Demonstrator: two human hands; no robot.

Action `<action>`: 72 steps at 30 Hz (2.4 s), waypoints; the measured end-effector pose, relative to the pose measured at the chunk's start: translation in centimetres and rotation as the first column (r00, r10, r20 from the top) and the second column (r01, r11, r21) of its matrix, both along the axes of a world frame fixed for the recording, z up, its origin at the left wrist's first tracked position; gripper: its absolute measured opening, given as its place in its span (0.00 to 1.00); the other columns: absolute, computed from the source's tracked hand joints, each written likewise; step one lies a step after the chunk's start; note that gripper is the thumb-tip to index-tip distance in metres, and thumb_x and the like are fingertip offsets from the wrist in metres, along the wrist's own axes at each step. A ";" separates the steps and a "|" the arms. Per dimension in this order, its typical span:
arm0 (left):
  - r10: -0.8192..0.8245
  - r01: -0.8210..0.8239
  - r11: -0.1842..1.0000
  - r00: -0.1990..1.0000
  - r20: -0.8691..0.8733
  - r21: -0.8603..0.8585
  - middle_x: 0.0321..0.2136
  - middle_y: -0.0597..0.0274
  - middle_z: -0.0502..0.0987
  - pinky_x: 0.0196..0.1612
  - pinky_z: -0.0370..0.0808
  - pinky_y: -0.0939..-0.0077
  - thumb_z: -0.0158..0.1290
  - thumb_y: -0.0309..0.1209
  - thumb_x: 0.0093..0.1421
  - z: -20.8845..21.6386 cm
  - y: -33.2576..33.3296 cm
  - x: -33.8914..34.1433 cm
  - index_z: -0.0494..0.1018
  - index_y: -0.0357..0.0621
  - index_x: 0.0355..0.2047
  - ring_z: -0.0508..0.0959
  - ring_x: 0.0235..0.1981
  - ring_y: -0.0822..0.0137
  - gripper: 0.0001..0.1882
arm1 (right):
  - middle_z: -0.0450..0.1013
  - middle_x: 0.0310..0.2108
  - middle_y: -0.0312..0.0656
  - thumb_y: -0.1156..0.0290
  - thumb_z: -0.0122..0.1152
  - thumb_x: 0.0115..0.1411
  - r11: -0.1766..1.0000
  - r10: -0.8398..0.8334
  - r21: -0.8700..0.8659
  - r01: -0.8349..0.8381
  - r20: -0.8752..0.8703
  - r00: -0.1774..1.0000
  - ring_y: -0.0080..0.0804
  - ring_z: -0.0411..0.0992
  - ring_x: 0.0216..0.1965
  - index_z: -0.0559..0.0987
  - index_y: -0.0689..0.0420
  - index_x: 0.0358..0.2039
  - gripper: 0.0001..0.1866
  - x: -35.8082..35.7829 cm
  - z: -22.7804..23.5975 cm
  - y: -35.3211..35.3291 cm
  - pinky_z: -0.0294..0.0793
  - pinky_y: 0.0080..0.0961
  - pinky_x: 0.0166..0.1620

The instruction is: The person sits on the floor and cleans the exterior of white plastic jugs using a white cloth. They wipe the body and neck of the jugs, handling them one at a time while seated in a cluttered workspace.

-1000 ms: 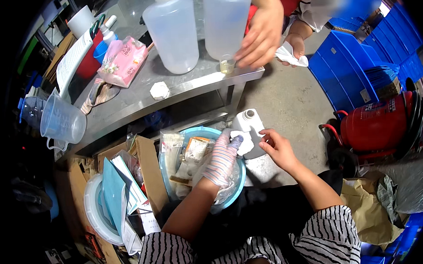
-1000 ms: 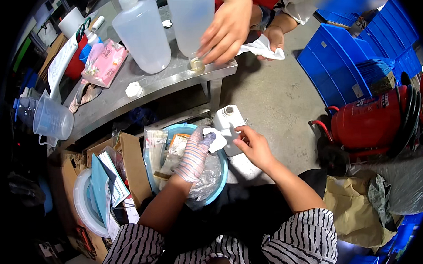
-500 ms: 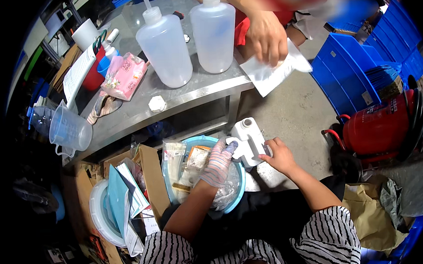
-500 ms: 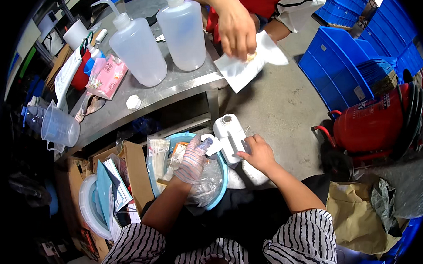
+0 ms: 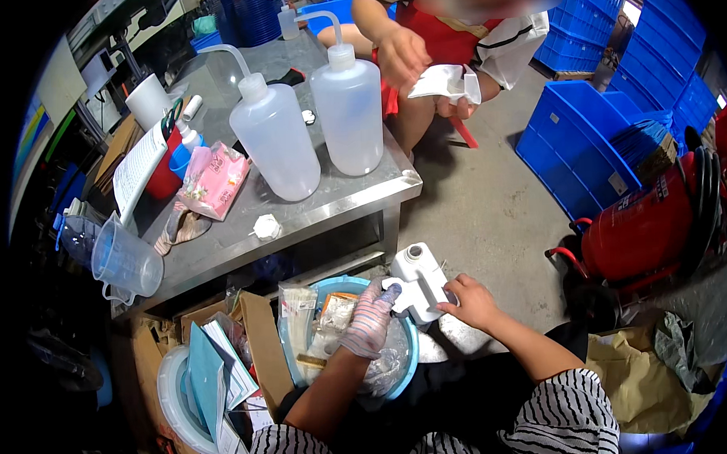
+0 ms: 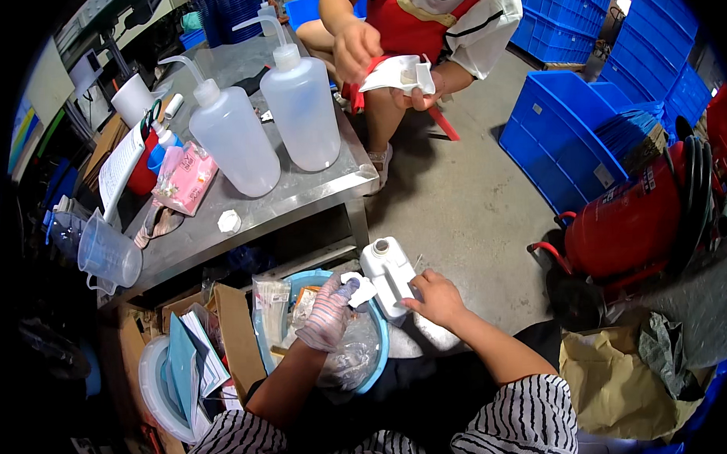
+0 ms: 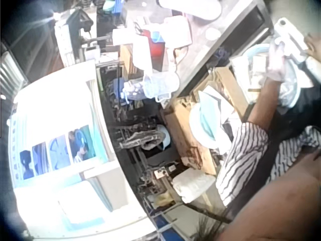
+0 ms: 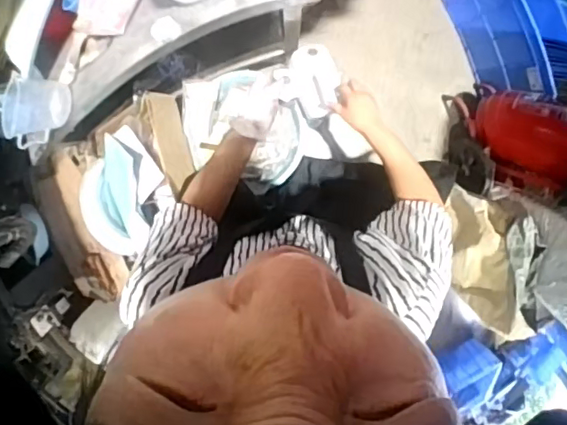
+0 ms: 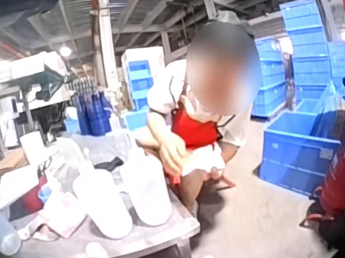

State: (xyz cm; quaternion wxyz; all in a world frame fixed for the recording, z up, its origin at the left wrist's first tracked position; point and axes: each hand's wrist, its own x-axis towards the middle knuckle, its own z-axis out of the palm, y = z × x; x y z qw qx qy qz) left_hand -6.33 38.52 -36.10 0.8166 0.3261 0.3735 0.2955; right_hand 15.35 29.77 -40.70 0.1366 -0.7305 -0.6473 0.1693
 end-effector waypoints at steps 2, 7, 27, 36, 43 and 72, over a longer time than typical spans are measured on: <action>-0.003 0.003 1.000 1.000 -0.016 0.009 0.36 0.64 0.74 0.38 0.71 0.78 0.51 0.31 0.62 0.3 -0.1 -0.2 0.68 0.39 0.46 0.73 0.36 0.73 0.14 | 0.70 0.38 0.45 0.51 0.64 0.51 1.000 -0.001 0.015 0.002 -0.007 1.000 0.46 0.72 0.40 0.76 0.55 0.42 0.24 -0.2 0.1 -0.1 0.72 0.37 0.43; -0.017 0.019 0.999 0.998 -0.061 0.028 0.36 0.63 0.74 0.40 0.71 0.79 0.51 0.32 0.62 0.1 0.0 -0.3 0.67 0.38 0.48 0.73 0.37 0.72 0.16 | 0.70 0.37 0.46 0.54 0.64 0.51 0.999 0.002 0.038 -0.001 -0.023 1.000 0.47 0.71 0.41 0.75 0.55 0.42 0.23 -0.6 0.2 0.1 0.71 0.39 0.44; 0.026 0.011 0.977 0.985 -0.171 0.211 0.34 0.64 0.75 0.28 0.70 0.81 0.53 0.33 0.62 -4.7 0.4 -0.6 0.67 0.41 0.45 0.74 0.30 0.74 0.14 | 0.76 0.24 0.52 0.51 0.56 0.56 0.994 -0.090 -0.032 0.101 0.239 0.967 0.49 0.76 0.27 0.72 0.62 0.30 0.23 -3.1 -2.2 3.3 0.76 0.42 0.31; 0.229 0.028 0.762 0.922 -0.311 0.647 0.34 0.62 0.71 0.36 0.72 0.79 0.48 0.36 0.65 -9.6 0.8 -0.1 0.63 0.40 0.46 0.71 0.33 0.73 0.15 | 0.76 0.22 0.51 0.52 0.55 0.57 0.995 -0.088 -0.025 0.096 0.230 0.969 0.48 0.76 0.25 0.72 0.62 0.31 0.22 -3.2 -2.6 3.4 0.76 0.41 0.29; 0.071 0.420 0.428 0.867 -0.493 0.800 0.29 0.45 0.76 0.35 0.73 0.58 0.47 0.28 0.59 -3.5 -0.3 4.0 0.62 0.47 0.48 0.77 0.32 0.46 0.16 | 0.76 0.28 0.47 0.56 0.57 0.54 0.992 -0.005 0.124 -0.021 0.209 0.978 0.44 0.76 0.31 0.72 0.59 0.36 0.19 -3.6 -3.5 3.2 0.74 0.40 0.34; -0.178 -0.169 0.081 0.967 0.181 0.982 0.25 0.52 0.76 0.28 0.74 0.62 0.50 0.33 0.59 8.6 6.5 -1.1 0.69 0.44 0.42 0.77 0.26 0.51 0.11 | 0.68 0.49 0.47 0.60 0.54 0.60 0.985 0.064 0.151 -0.081 0.116 0.991 0.42 0.64 0.51 0.73 0.56 0.49 0.20 -4.7 -3.7 3.7 0.61 0.36 0.55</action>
